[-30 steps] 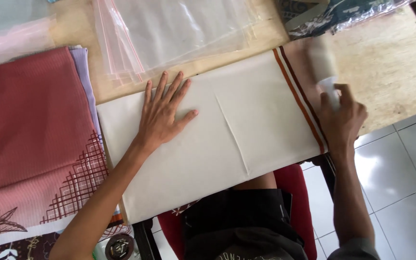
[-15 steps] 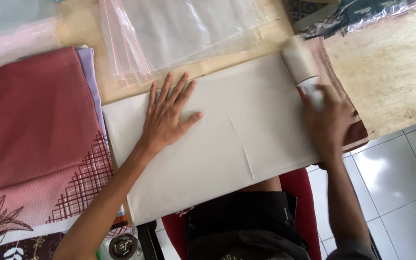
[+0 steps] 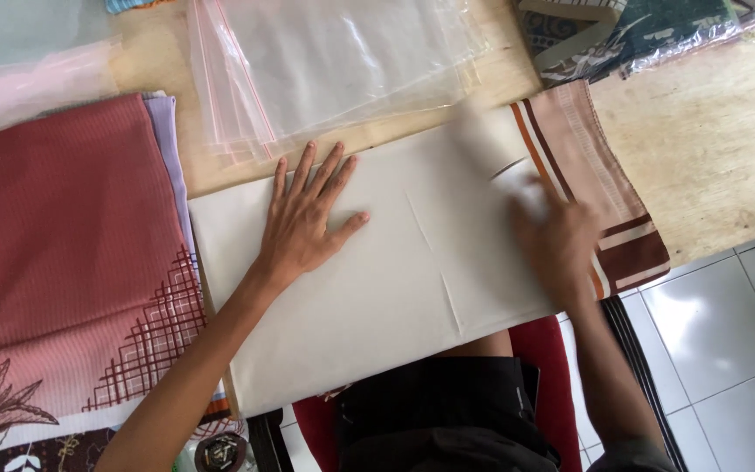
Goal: Using a lint roller to clean a piece of fabric and then folding it on a table.
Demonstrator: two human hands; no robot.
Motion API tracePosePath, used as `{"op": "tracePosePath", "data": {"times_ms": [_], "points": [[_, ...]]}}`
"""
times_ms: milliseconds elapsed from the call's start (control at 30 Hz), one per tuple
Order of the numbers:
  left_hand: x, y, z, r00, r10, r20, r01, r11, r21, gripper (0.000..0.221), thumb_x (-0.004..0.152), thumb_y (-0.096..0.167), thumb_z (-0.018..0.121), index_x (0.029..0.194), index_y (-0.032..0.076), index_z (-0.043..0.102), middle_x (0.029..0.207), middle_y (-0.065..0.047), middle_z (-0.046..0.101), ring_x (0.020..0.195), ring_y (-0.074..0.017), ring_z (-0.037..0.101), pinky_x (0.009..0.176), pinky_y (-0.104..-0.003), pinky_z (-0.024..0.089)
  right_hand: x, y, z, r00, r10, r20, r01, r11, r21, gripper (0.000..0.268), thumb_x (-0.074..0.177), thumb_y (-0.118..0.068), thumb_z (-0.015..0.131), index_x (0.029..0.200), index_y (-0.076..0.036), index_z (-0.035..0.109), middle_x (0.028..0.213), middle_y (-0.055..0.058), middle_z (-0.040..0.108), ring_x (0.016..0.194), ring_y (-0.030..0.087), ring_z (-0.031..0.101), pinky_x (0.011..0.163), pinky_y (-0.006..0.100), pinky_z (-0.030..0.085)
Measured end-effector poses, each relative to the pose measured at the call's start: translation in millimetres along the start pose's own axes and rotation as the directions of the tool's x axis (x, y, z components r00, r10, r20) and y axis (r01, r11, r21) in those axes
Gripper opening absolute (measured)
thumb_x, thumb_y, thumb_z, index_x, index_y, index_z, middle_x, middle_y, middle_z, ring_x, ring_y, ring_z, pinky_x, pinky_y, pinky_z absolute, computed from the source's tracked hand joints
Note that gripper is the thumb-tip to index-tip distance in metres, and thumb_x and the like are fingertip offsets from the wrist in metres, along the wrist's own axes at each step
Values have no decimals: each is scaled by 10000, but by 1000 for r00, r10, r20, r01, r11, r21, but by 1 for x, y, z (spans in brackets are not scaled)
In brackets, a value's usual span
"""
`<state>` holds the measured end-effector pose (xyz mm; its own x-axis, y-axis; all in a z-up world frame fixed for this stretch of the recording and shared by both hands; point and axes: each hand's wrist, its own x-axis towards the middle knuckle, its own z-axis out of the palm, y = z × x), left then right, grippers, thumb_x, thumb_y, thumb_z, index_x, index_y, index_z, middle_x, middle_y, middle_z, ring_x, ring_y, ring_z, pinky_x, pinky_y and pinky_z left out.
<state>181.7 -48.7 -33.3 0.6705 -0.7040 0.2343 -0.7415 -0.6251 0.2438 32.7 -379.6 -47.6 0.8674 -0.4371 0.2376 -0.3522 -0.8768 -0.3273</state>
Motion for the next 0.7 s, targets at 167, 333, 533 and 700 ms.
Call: {"op": "tracePosePath", "data": {"times_ms": [167,333,533,700], "points": [[-1,-1,3,1000,-12,-2,12,1000,9,730,1022,596,485,1611,182,365,1693,-29,294,1576,-337,186,1259,-601,98,21,49,-6,963,-34,-266,25,999,-37,256,1085,-321,741,1217,-102,753,1074,213,795,674,308,728,549,452,509],[-6,-6,9,999,28,-24,-27,999,16,782,1049,594,521,1647,151,280,1726,-17,205,1599,-337,166,1252,-656,122,5,28,-8,929,-52,-366,123,977,176,194,1083,-192,650,1183,-28,677,829,104,673,817,326,613,816,458,376],[-49,5,0,996,-54,-70,52,998,-33,754,1092,582,413,1668,156,177,1747,-45,160,1628,-322,108,1298,-612,91,-38,-86,-6,992,-98,78,63,929,363,313,1041,-215,602,1303,-125,458,948,111,696,567,401,618,562,525,406],[-67,-13,-27,968,-250,26,251,967,-51,733,1045,530,503,1641,151,308,1715,-95,230,1572,-386,151,1222,-661,94,-44,-124,29,939,-340,47,331,933,141,303,998,-331,622,1287,-333,531,890,57,757,663,421,732,648,533,574]]}}
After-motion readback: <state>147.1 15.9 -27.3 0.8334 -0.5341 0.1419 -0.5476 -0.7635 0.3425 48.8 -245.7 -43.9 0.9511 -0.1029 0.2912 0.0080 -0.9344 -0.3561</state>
